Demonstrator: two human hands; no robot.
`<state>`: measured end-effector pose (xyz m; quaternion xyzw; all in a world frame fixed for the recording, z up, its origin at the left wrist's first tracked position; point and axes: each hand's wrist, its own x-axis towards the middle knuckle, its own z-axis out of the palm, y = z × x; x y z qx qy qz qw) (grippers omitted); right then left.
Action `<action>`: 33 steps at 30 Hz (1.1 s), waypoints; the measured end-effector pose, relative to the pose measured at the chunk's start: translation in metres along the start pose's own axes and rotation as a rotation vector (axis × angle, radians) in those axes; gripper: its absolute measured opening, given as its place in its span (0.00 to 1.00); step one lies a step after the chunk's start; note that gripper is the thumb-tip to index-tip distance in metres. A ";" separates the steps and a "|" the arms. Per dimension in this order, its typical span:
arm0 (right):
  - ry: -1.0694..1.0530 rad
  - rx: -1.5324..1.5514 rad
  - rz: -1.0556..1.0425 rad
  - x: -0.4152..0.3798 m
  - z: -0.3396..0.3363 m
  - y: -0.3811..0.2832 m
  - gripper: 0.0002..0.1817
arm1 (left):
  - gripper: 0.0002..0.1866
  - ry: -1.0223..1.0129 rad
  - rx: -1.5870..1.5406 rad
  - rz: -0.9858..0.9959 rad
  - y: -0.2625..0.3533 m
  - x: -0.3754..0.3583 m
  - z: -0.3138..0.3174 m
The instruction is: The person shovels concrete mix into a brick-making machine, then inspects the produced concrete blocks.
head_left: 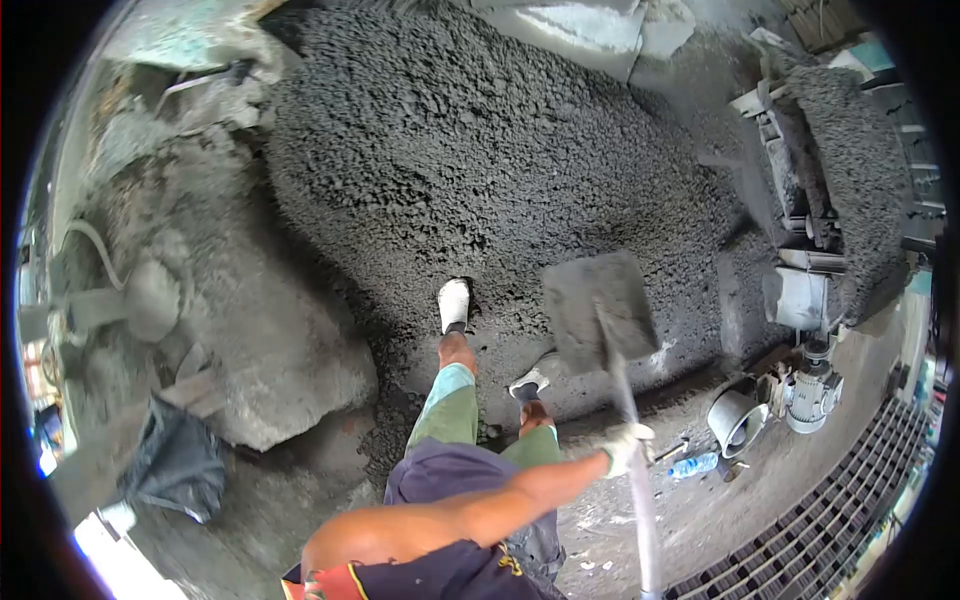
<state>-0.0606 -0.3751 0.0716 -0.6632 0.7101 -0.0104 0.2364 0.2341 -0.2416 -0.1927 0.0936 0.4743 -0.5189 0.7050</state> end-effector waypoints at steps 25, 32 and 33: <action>-0.254 0.525 0.421 -0.180 0.318 0.010 0.02 | 0.09 0.662 0.329 0.690 0.357 -0.108 -0.153; -0.899 -0.032 0.515 -0.101 0.259 0.166 0.08 | 0.14 0.538 0.540 0.753 0.244 -0.096 -0.110; -0.987 -0.252 0.357 -0.083 0.253 0.173 0.08 | 0.13 0.529 0.545 0.674 0.239 -0.106 -0.090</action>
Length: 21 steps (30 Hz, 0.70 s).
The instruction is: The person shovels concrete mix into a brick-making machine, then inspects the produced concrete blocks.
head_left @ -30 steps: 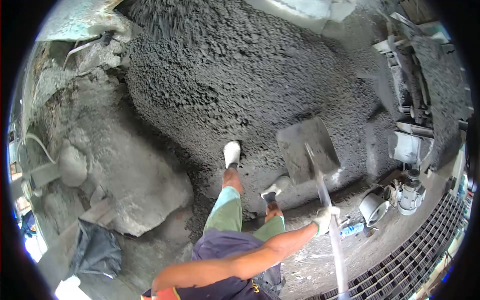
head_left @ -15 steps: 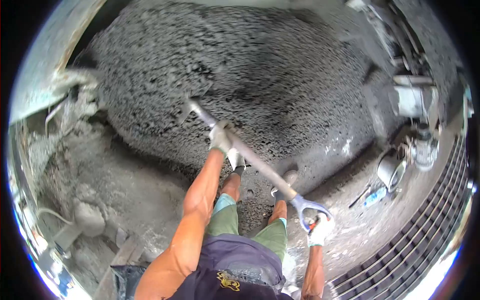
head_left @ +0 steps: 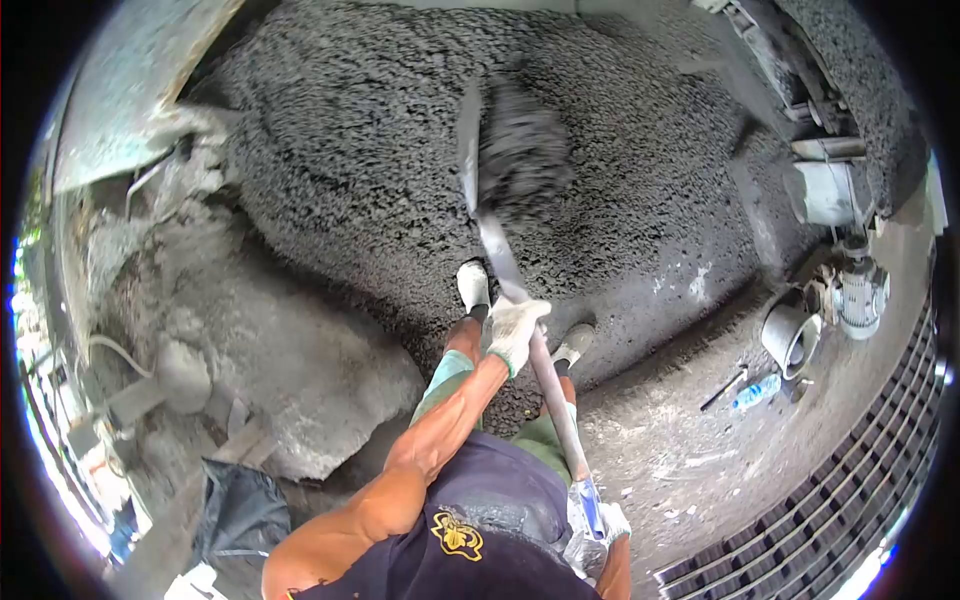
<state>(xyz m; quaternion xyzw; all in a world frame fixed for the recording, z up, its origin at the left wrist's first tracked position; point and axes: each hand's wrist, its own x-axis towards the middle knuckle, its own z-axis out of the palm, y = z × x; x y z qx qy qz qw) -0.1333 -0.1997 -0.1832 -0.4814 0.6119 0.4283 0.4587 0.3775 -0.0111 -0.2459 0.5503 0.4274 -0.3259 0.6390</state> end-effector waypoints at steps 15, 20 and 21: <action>0.934 0.766 -0.391 -0.192 -0.089 -0.090 0.15 | 0.06 -0.390 -0.421 -0.298 -0.014 -0.057 0.111; 1.225 0.410 -0.524 -0.273 -0.103 -0.171 0.14 | 0.06 -0.623 -0.617 -0.606 -0.068 -0.084 0.184; 1.186 0.362 -0.600 -0.270 -0.096 -0.216 0.14 | 0.06 -0.644 -0.726 -0.655 -0.056 -0.077 0.179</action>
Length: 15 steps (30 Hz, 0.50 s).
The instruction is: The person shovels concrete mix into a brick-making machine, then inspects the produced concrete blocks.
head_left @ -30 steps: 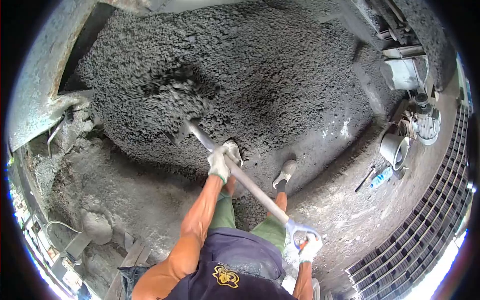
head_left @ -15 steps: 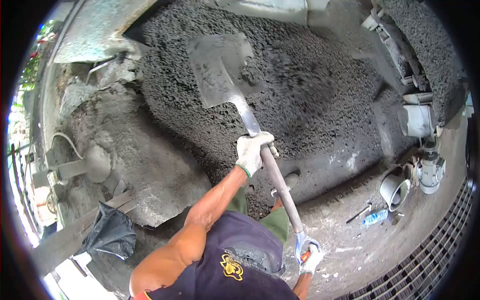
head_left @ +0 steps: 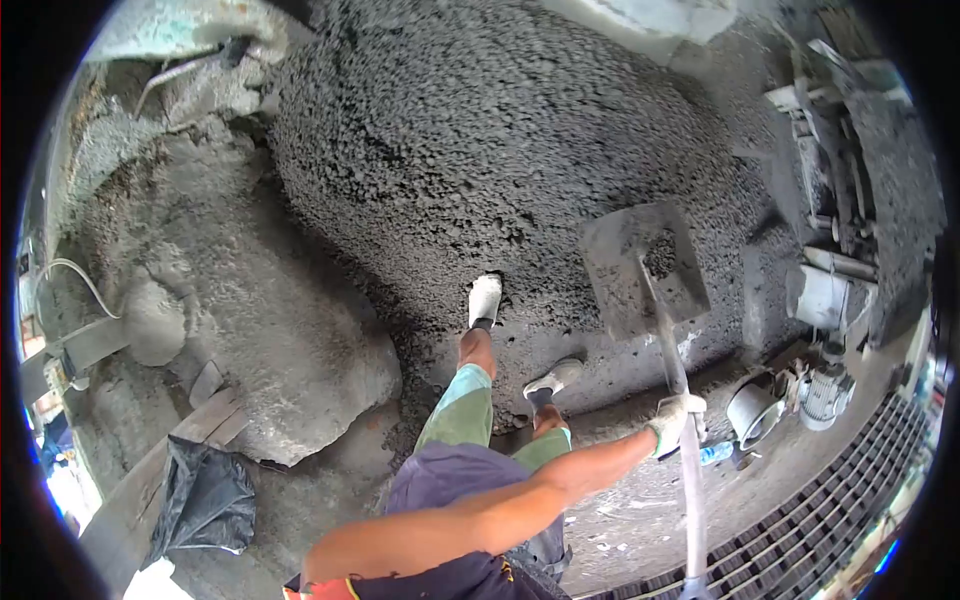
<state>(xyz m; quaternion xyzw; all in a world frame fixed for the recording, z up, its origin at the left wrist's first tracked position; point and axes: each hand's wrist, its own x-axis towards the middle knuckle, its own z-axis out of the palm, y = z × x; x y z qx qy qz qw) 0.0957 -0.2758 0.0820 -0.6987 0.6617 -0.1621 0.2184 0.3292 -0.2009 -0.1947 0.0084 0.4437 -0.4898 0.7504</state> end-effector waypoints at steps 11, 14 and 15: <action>-0.598 0.323 0.083 -0.059 0.333 -0.055 0.04 | 0.07 0.269 -0.039 0.899 0.446 -0.128 -0.112; -0.583 0.307 0.230 -0.079 0.301 -0.025 0.02 | 0.06 0.326 0.049 0.926 0.412 -0.140 -0.138; -0.589 0.297 0.261 -0.083 0.289 -0.024 0.02 | 0.06 0.344 0.048 0.894 0.397 -0.148 -0.141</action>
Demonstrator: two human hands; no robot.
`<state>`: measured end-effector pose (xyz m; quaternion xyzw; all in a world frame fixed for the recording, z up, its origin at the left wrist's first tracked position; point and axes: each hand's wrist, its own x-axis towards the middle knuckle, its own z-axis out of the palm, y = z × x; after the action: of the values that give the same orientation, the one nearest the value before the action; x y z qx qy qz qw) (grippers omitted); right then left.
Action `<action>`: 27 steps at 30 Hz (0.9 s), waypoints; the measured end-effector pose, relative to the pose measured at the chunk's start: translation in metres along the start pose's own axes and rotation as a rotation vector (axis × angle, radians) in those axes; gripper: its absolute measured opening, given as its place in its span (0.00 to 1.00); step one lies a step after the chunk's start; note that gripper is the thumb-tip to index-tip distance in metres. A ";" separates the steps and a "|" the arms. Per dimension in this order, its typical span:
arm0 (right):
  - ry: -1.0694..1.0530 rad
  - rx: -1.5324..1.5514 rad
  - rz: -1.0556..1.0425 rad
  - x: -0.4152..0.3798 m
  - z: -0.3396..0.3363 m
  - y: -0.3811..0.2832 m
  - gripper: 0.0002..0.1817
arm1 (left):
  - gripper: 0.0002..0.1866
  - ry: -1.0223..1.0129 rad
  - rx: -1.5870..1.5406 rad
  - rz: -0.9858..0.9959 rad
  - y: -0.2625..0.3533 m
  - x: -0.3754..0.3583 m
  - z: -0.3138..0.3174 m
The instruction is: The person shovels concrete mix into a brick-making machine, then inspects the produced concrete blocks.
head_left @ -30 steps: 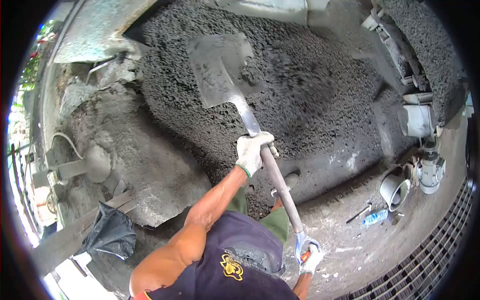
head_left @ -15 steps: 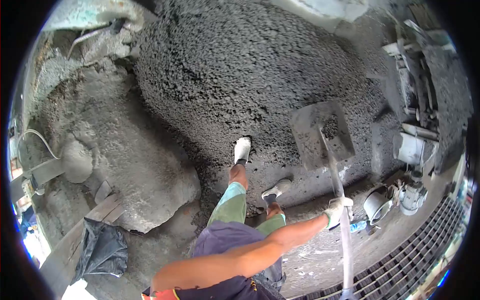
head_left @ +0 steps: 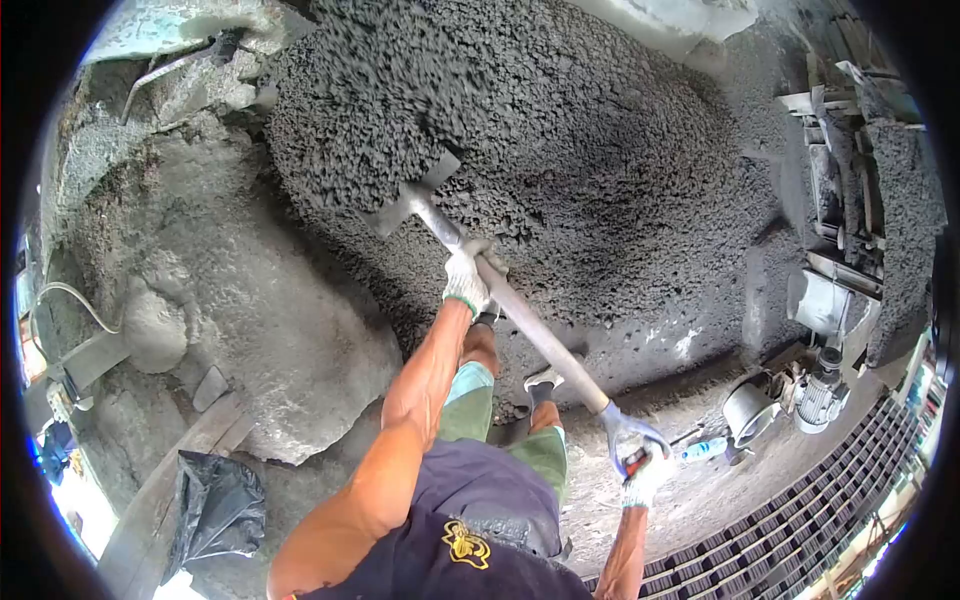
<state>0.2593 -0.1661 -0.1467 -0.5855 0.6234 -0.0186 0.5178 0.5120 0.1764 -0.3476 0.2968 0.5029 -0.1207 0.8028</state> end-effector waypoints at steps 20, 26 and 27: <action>-0.166 -0.459 -2.270 -0.152 -0.101 -0.286 0.24 | 0.12 -0.394 0.199 0.277 -0.103 -0.300 0.022; -0.124 -0.507 -2.345 -0.204 -0.095 -0.262 0.24 | 0.31 0.092 0.813 0.646 -0.140 -0.294 -0.044; -0.175 -0.515 -2.374 -0.211 -0.096 -0.258 0.26 | 0.31 0.206 0.879 0.929 -0.129 -0.279 -0.028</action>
<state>0.3320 -0.1449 0.1920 -0.8767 -0.3511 -0.3169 0.0880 0.2978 0.0612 -0.1568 0.7945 0.3001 0.0738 0.5228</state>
